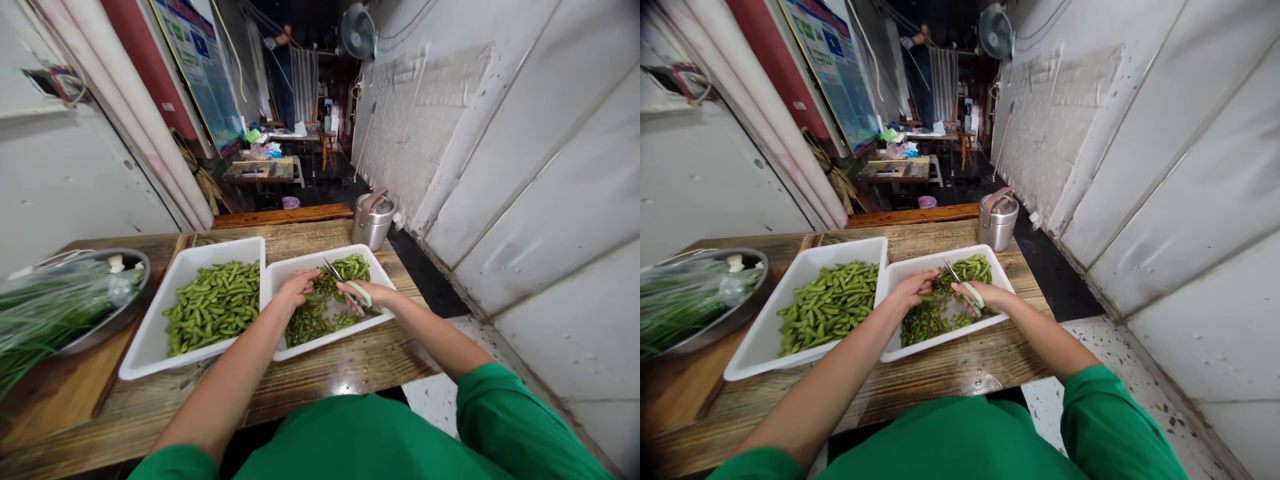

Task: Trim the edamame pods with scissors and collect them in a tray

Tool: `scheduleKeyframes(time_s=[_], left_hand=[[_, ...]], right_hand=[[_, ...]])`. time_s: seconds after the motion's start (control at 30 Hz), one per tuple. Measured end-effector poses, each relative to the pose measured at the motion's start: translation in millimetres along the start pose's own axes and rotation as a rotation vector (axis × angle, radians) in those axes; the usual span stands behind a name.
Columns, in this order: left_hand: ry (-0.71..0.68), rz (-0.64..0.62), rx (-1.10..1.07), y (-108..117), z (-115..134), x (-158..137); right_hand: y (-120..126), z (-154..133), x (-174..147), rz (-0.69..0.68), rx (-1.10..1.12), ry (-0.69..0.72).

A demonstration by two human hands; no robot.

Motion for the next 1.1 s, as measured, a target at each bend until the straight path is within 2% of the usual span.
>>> scheduleKeyframes(time_s=[0.17, 0.6, 0.73, 0.83, 0.9, 0.97, 1.0, 1.03, 1.1], left_hand=[[-0.133, 0.149, 0.09, 0, -5, 1], [-0.359, 0.317, 0.459, -5, -9, 2], [-0.48, 0.399, 0.551, -2, 7, -8], [-0.702, 0.587, 0.679, 20, 44, -37], [-0.838, 0.82, 0.798, 50, 73, -63], [-0.855, 1.083, 0.904, 84, 96, -86], [-0.809, 1.136, 1.009, 97, 104, -93], [-0.723, 1.113, 1.14, 107, 109, -95], [-0.58, 0.97, 1.394, 110, 109, -91]], right_hand=[[-4, -2, -2, -0.024, 0.008, 0.061], [1, 1, -4, 0.056, -0.092, 0.095], [5, -1, -2, 0.111, -0.116, 0.097], [11, -5, -1, 0.212, -0.029, 0.167], [14, -7, -1, 0.257, 0.013, 0.197], [15, -7, -1, 0.267, 0.034, 0.207], [16, -7, -1, 0.267, 0.041, 0.206], [16, -7, -1, 0.265, 0.044, 0.203], [16, -7, 0, 0.269, 0.049, 0.206]])
Point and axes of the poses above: each hand's wrist, its own x-axis towards the middle knuckle, its own y-axis out of the back of the hand, z = x × y, the point moved 3 cm from there along x, towards the middle knuckle, and after that the axes turned 1 degree about -z, right-handed, at the moved point
